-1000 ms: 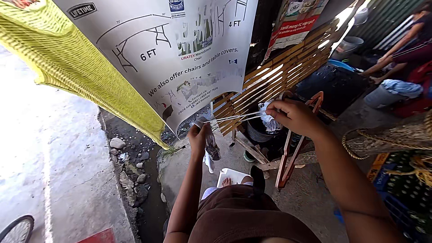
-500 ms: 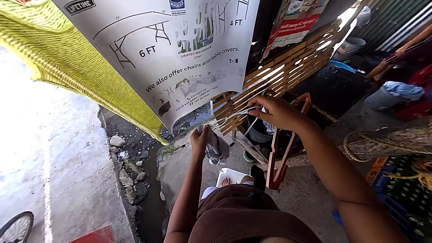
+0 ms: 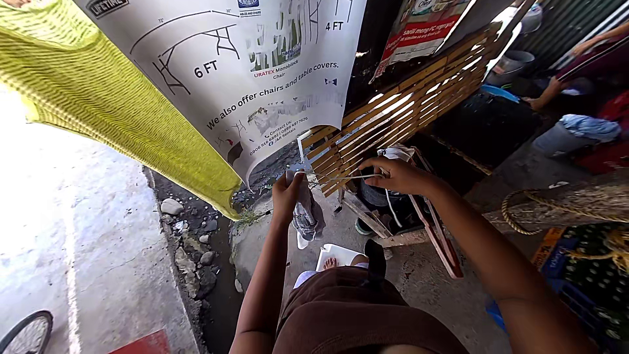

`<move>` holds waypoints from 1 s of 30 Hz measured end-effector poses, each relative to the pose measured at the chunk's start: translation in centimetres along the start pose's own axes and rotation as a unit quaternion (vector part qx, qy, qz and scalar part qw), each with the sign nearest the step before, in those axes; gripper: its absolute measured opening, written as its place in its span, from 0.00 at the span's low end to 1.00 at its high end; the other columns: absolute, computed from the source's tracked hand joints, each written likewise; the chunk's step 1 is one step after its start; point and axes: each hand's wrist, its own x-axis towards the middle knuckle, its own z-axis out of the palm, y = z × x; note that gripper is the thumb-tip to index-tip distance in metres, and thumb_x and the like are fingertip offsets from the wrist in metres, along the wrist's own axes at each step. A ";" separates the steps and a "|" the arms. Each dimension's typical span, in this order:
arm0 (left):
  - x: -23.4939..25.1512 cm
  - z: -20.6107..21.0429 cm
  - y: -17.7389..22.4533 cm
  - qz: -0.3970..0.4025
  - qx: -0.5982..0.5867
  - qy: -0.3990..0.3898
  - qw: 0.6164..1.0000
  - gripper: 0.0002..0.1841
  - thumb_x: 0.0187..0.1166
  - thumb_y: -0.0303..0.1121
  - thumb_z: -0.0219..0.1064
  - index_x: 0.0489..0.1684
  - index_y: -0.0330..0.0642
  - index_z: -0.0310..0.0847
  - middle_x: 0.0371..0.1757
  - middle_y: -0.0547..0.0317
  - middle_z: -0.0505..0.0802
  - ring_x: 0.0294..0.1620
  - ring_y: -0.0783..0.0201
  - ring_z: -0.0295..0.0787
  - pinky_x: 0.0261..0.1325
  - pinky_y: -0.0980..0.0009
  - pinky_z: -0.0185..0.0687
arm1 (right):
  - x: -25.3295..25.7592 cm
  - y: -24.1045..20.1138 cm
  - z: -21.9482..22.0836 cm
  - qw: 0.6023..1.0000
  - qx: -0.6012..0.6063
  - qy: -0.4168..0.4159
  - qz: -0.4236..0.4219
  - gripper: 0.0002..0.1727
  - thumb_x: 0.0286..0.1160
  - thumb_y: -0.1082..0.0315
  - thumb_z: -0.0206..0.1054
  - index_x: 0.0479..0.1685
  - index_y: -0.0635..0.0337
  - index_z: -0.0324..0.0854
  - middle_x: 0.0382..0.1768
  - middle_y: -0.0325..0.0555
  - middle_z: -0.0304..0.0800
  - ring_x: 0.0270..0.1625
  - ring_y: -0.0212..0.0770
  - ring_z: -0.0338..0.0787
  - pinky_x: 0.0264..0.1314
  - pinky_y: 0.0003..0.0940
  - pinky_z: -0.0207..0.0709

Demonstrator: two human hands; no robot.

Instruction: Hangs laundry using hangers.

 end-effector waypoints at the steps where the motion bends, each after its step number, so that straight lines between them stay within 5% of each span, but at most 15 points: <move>1: -0.1 0.1 0.1 0.005 0.001 -0.005 1.000 0.08 0.85 0.31 0.65 0.39 0.35 0.82 0.22 0.67 0.86 0.22 0.77 0.82 0.32 0.77 0.81 | 0.0 0.1 0.2 1.000 -0.007 -0.001 -0.003 0.23 0.82 0.62 0.70 0.73 0.58 0.80 0.37 0.49 0.87 0.30 0.37 0.78 0.37 0.37 0.75; 5: -0.7 0.4 1.0 0.011 0.013 -0.025 1.000 0.06 0.84 0.29 0.66 0.37 0.36 0.81 0.22 0.68 0.84 0.22 0.78 0.81 0.31 0.79 0.80 | 1.0 -0.3 2.7 1.000 -0.019 0.009 -0.011 0.21 0.79 0.67 0.72 0.69 0.63 0.83 0.46 0.55 0.93 0.46 0.52 0.91 0.53 0.52 0.83; 8: -0.9 0.5 1.8 0.011 0.013 -0.033 0.999 0.05 0.84 0.28 0.65 0.38 0.36 0.81 0.22 0.68 0.85 0.23 0.78 0.82 0.32 0.78 0.81 | 2.6 -1.6 5.1 1.000 -0.007 -0.013 -0.003 0.22 0.80 0.66 0.71 0.72 0.62 0.82 0.62 0.57 0.90 0.63 0.57 0.89 0.71 0.58 0.77; 11: -1.0 0.2 2.3 0.017 0.009 -0.033 0.999 0.06 0.85 0.29 0.65 0.38 0.38 0.81 0.23 0.68 0.85 0.23 0.78 0.82 0.32 0.78 0.81 | 4.4 -1.3 8.1 0.999 0.008 0.028 -0.044 0.23 0.79 0.60 0.73 0.70 0.59 0.83 0.66 0.57 0.88 0.63 0.58 0.88 0.68 0.60 0.78; 15: -1.3 0.0 3.0 0.018 -0.014 -0.030 0.999 0.04 0.84 0.27 0.64 0.40 0.38 0.82 0.25 0.68 0.88 0.25 0.78 0.85 0.34 0.78 0.84 | 5.8 -2.3 10.2 0.995 0.056 0.063 -0.047 0.26 0.78 0.55 0.73 0.72 0.56 0.83 0.78 0.58 0.79 0.77 0.56 0.82 0.76 0.58 0.74; 17: -1.6 0.0 3.1 0.014 -0.022 -0.033 0.999 0.03 0.84 0.26 0.64 0.41 0.38 0.81 0.26 0.68 0.89 0.26 0.77 0.86 0.35 0.78 0.85 | 6.0 -3.1 10.6 0.992 0.078 0.085 -0.060 0.22 0.79 0.59 0.72 0.68 0.62 0.86 0.76 0.61 0.80 0.68 0.58 0.86 0.69 0.56 0.77; 22: -1.9 0.1 3.2 0.010 -0.034 -0.041 0.999 0.02 0.84 0.26 0.64 0.43 0.38 0.81 0.29 0.67 0.90 0.28 0.77 0.87 0.37 0.78 0.85 | 6.1 -2.6 11.0 0.980 0.109 0.130 -0.100 0.13 0.79 0.68 0.70 0.52 0.70 0.90 0.69 0.62 0.87 0.67 0.55 0.89 0.69 0.50 0.80; 24: -1.8 0.0 3.2 0.014 -0.042 -0.039 0.998 0.02 0.83 0.24 0.64 0.42 0.38 0.83 0.29 0.67 0.91 0.28 0.77 0.87 0.37 0.78 0.85 | 5.6 -2.2 10.6 0.981 0.108 0.134 -0.084 0.13 0.79 0.68 0.69 0.53 0.69 0.89 0.56 0.58 0.92 0.49 0.46 0.91 0.53 0.42 0.83; 26: -1.6 0.0 3.0 0.023 -0.055 -0.037 0.998 0.03 0.80 0.21 0.66 0.41 0.39 0.83 0.30 0.66 0.92 0.29 0.76 0.88 0.36 0.77 0.86 | 5.0 -1.9 10.3 0.983 0.116 0.130 -0.053 0.11 0.78 0.68 0.69 0.49 0.66 0.88 0.33 0.48 0.86 0.26 0.34 0.72 0.31 0.33 0.69; 28: -1.4 0.0 2.8 0.027 -0.067 -0.036 0.997 0.04 0.77 0.20 0.68 0.42 0.38 0.84 0.31 0.65 0.93 0.30 0.75 0.89 0.37 0.76 0.87 | 4.4 -1.2 9.9 0.986 0.120 0.110 -0.023 0.10 0.78 0.67 0.69 0.48 0.64 0.86 0.24 0.42 0.76 0.22 0.31 0.65 0.27 0.31 0.64; 30: -1.4 0.1 3.0 0.024 -0.071 -0.033 0.997 0.05 0.76 0.20 0.69 0.44 0.38 0.83 0.33 0.64 0.93 0.32 0.75 0.89 0.39 0.76 0.87 | 3.9 -0.5 9.7 0.990 0.109 0.093 -0.009 0.10 0.78 0.65 0.68 0.49 0.63 0.86 0.25 0.42 0.78 0.23 0.32 0.68 0.29 0.32 0.67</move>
